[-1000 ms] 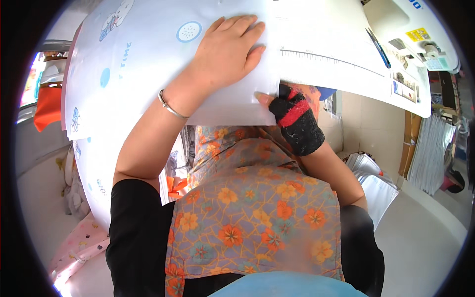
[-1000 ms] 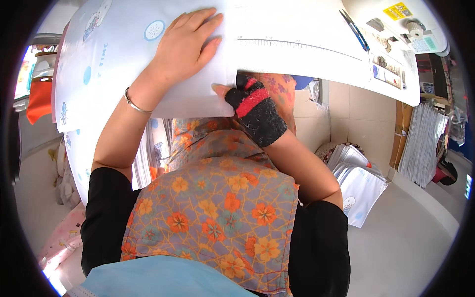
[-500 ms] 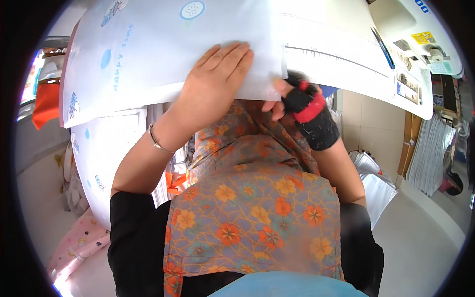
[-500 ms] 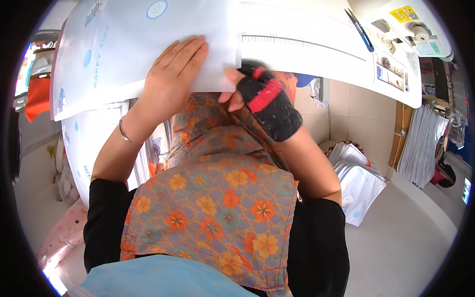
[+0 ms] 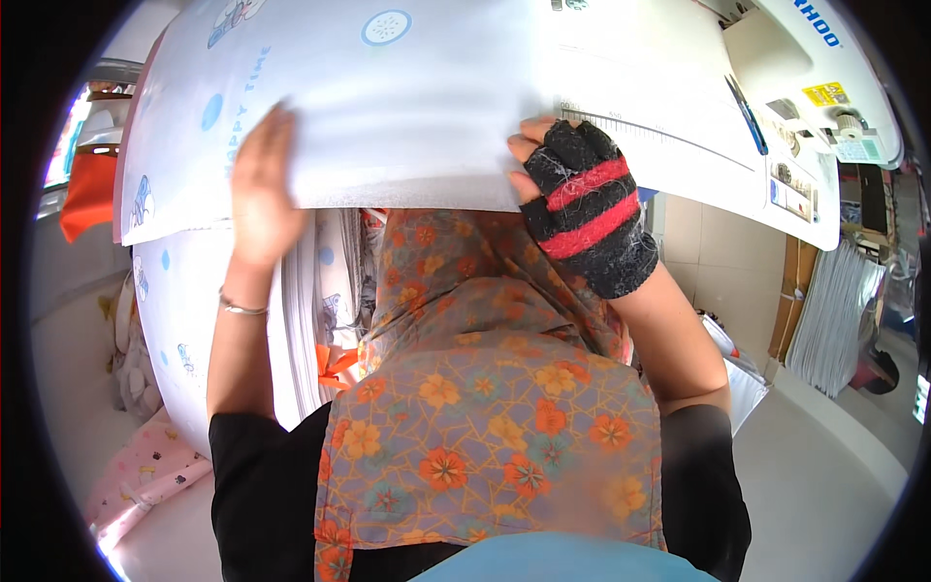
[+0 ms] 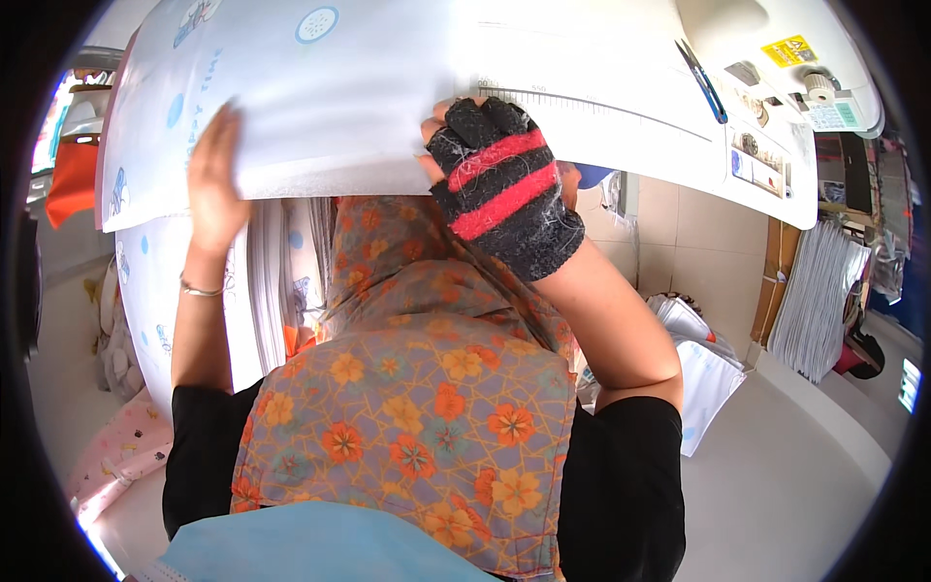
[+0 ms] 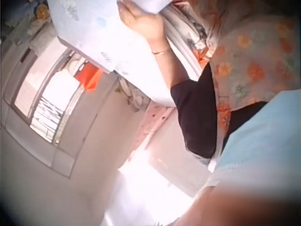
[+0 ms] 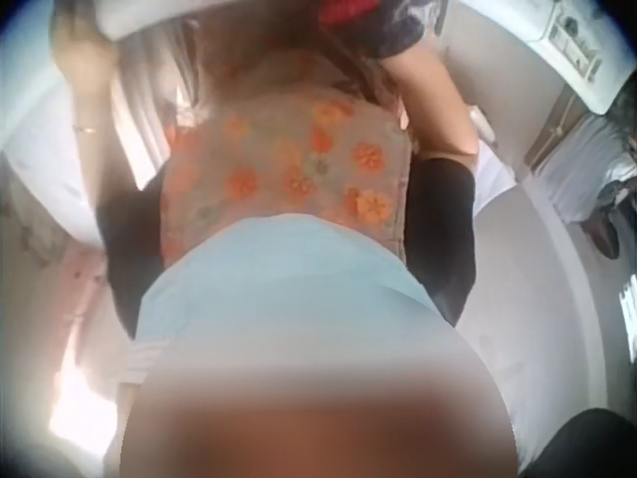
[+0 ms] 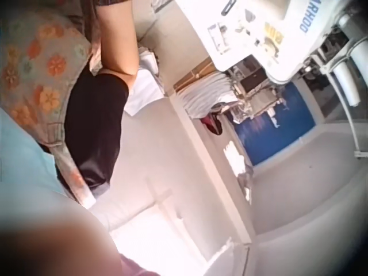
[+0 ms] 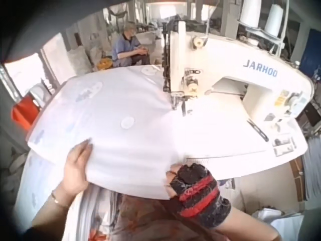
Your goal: Sewing fabric pillowcases using a sewing machine.
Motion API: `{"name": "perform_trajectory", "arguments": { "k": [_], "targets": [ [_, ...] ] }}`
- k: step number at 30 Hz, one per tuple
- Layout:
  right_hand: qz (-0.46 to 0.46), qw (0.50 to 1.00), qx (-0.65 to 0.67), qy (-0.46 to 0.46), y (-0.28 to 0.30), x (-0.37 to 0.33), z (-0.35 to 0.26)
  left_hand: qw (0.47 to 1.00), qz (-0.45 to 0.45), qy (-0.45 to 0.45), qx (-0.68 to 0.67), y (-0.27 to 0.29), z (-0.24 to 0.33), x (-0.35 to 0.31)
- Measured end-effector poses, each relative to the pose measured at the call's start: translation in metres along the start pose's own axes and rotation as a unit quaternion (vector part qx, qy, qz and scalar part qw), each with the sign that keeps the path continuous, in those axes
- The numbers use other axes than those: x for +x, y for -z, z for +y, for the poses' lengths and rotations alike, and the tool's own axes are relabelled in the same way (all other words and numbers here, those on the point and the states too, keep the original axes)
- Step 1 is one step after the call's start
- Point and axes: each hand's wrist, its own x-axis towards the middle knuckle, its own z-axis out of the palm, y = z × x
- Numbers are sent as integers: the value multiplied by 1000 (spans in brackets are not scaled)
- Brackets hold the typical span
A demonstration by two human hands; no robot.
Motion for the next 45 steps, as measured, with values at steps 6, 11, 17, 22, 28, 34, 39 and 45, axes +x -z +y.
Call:
{"name": "perform_trajectory", "arguments": {
  "k": [6, 11, 17, 22, 28, 34, 39, 45],
  "targets": [
    [-9, 1000, 3, -6, -3, 11, 4, 996, 29, 15, 85, 9, -95, -30],
    [0, 1000, -19, 2, -8, 27, 17, 996, 7, 4, 83, 3, -113, -8],
    [-12, 999, -49, 1, -15, 47, 38, 998, -26, 18, 61, -2, -140, 18],
    [-17, 997, -80, 6, -23, 61, 55, 995, -38, 25, 88, -18, -169, 44],
    [-38, 995, -91, -24, -28, 79, 78, 991, -36, 8, 126, -31, -180, 71],
    [-1, 994, -112, -8, -33, 79, 87, 983, -65, 11, 174, -22, -162, 66],
    [22, 999, -47, -8, -18, 65, 74, 973, -99, -5, 208, -2, -127, 42],
    [14, 995, 95, 12, -3, 28, 25, 961, -105, -51, 250, 24, -83, 9]
  ]
}}
